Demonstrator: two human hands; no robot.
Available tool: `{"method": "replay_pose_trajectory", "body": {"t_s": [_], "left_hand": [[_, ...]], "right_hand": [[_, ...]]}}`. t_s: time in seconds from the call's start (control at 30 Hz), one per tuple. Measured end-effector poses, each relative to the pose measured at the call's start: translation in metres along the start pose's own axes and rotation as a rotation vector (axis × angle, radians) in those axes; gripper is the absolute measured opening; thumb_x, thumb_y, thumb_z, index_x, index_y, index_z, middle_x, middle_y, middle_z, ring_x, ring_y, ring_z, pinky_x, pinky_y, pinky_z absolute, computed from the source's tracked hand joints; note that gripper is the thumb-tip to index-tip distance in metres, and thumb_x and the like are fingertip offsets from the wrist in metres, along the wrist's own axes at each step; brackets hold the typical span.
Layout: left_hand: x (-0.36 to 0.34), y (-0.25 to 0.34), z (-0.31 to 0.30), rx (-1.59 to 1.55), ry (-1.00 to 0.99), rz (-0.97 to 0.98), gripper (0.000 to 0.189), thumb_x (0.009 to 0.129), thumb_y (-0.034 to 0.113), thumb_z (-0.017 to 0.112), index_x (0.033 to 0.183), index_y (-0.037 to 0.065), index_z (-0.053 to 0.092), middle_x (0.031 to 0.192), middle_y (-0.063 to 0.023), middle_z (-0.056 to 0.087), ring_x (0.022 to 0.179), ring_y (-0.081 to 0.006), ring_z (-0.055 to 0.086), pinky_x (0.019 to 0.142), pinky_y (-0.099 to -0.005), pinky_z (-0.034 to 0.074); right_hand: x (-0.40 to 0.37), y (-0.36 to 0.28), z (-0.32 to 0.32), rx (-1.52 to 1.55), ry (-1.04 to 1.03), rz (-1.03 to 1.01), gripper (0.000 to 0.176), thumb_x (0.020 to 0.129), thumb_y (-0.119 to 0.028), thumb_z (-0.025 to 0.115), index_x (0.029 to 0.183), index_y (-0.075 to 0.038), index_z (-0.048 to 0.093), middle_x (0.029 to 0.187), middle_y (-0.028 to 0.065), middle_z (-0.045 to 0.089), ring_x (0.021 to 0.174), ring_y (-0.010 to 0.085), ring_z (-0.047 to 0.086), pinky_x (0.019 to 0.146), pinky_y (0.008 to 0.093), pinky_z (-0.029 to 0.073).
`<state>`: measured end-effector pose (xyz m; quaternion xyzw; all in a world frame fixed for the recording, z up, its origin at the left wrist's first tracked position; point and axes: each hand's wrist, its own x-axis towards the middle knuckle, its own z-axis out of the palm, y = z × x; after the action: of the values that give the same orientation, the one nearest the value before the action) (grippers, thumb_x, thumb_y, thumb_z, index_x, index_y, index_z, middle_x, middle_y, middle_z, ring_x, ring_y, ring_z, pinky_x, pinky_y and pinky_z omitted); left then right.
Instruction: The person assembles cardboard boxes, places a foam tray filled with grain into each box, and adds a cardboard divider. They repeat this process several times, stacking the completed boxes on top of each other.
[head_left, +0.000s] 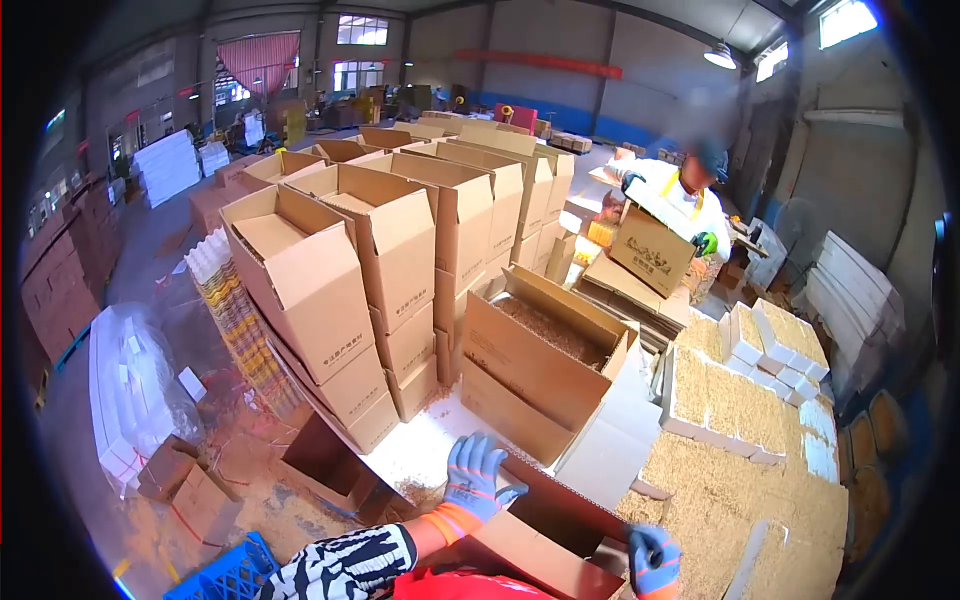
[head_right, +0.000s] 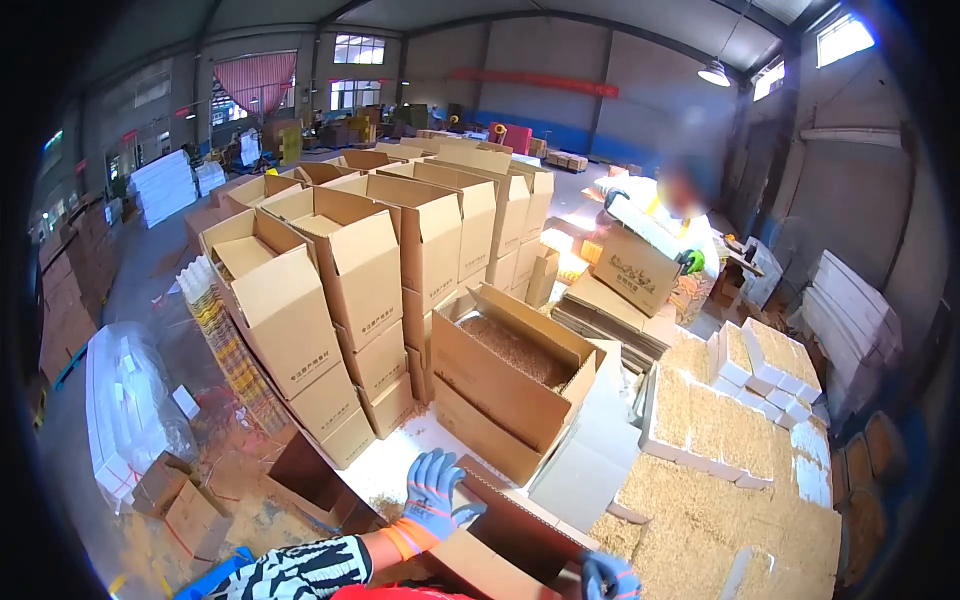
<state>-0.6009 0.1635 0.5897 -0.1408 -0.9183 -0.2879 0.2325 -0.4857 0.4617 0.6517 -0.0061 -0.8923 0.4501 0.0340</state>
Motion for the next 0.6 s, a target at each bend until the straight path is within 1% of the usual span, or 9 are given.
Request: {"method": "replay_pose_trajectory", "body": {"t_s": [0.07, 0.13, 0.3, 0.33, 0.4, 0.47, 0.5, 0.53, 0.6], "left_hand": [[0.002, 0.002, 0.0, 0.032, 0.11, 0.075, 0.08, 0.066, 0.048, 0.076, 0.124, 0.005, 0.041, 0.132, -0.0183, 0.039, 0.127, -0.0394, 0.032, 0.107, -0.0511, 0.023], [-0.002, 0.0, -0.003, -0.009, 0.16, 0.068, 0.088, 0.068, 0.049, 0.075, 0.131, 0.003, 0.034, 0.135, -0.021, 0.034, 0.128, -0.0419, 0.029, 0.106, -0.0529, 0.022], [-0.003, 0.01, 0.001, 0.022, -0.194, -0.159, 0.073, 0.083, 0.06, 0.051, 0.127, 0.003, 0.045, 0.125, -0.0229, 0.05, 0.114, -0.0379, 0.049, 0.095, -0.0448, 0.04], [0.006, 0.007, 0.003, -0.043, -0.532, -0.43, 0.067, 0.084, 0.063, 0.046, 0.119, 0.006, 0.053, 0.107, -0.0211, 0.062, 0.094, -0.0374, 0.061, 0.081, -0.0445, 0.048], [0.006, -0.009, 0.021, 0.1, -0.446, -0.32, 0.062, 0.084, 0.064, 0.043, 0.108, 0.009, 0.06, 0.09, -0.0176, 0.066, 0.08, -0.0378, 0.063, 0.073, -0.0449, 0.05], [0.004, 0.005, 0.003, 0.086, -0.441, -0.287, 0.062, 0.084, 0.064, 0.043, 0.105, 0.009, 0.061, 0.089, -0.0173, 0.067, 0.08, -0.0368, 0.064, 0.072, -0.0445, 0.05], [0.005, 0.017, -0.013, 0.079, -0.439, -0.271, 0.061, 0.084, 0.064, 0.044, 0.103, 0.009, 0.062, 0.088, -0.0171, 0.067, 0.08, -0.0362, 0.064, 0.072, -0.0443, 0.05], [0.011, 0.042, -0.038, 0.013, -0.392, -0.188, 0.058, 0.083, 0.06, 0.05, 0.106, 0.008, 0.061, 0.09, -0.0165, 0.066, 0.081, -0.0348, 0.064, 0.071, -0.0424, 0.05], [0.021, 0.052, -0.048, -0.187, -0.118, 0.113, 0.056, 0.082, 0.053, 0.058, 0.112, 0.006, 0.06, 0.094, -0.0168, 0.066, 0.084, -0.0343, 0.063, 0.073, -0.0406, 0.05]], "right_hand": [[0.02, -0.086, 0.008, -0.461, 0.39, -0.403, 0.046, 0.079, -0.004, 0.063, 0.124, -0.002, 0.053, 0.121, 0.0198, 0.056, 0.118, 0.0353, 0.049, 0.1, 0.0425, 0.038], [0.021, -0.036, 0.011, -0.567, -0.077, -0.191, 0.047, 0.085, -0.021, 0.059, 0.125, 0.001, 0.051, 0.126, 0.0193, 0.053, 0.121, 0.0325, 0.046, 0.096, 0.0437, 0.039], [-0.028, -0.025, 0.01, -0.583, -0.156, -0.535, 0.036, 0.093, -0.021, 0.049, 0.123, -0.002, 0.055, 0.121, 0.0199, 0.056, 0.114, 0.0349, 0.052, 0.099, 0.0397, 0.04], [-0.024, -0.013, 0.006, -0.231, -0.073, -0.275, 0.04, 0.091, -0.025, 0.052, 0.123, -0.002, 0.054, 0.122, 0.0182, 0.056, 0.114, 0.0317, 0.051, 0.095, 0.0404, 0.041], [-0.011, 0.03, 0.001, 0.477, 0.102, 0.25, 0.049, 0.088, -0.034, 0.056, 0.124, -0.001, 0.053, 0.123, 0.0149, 0.055, 0.113, 0.0255, 0.051, 0.087, 0.0419, 0.044], [-0.005, 0.081, 0.017, 0.568, 0.488, 0.424, 0.05, 0.089, -0.039, 0.053, 0.122, -0.002, 0.055, 0.116, 0.0116, 0.06, 0.103, 0.0211, 0.056, 0.083, 0.0371, 0.045], [-0.014, 0.178, 0.013, 0.441, 0.222, 0.679, 0.05, 0.088, -0.041, 0.054, 0.124, -0.005, 0.056, 0.112, 0.0097, 0.062, 0.101, 0.0213, 0.057, 0.086, 0.0313, 0.045], [-0.05, 0.234, 0.03, 0.289, 0.071, 0.171, 0.05, 0.09, -0.042, 0.054, 0.125, -0.007, 0.055, 0.112, 0.0089, 0.063, 0.101, 0.0212, 0.058, 0.088, 0.0306, 0.046], [-0.023, 0.168, 0.011, 0.923, -0.043, 0.742, 0.055, 0.088, -0.045, 0.057, 0.128, -0.007, 0.053, 0.116, 0.009, 0.061, 0.104, 0.0221, 0.058, 0.089, 0.0344, 0.047]]}}
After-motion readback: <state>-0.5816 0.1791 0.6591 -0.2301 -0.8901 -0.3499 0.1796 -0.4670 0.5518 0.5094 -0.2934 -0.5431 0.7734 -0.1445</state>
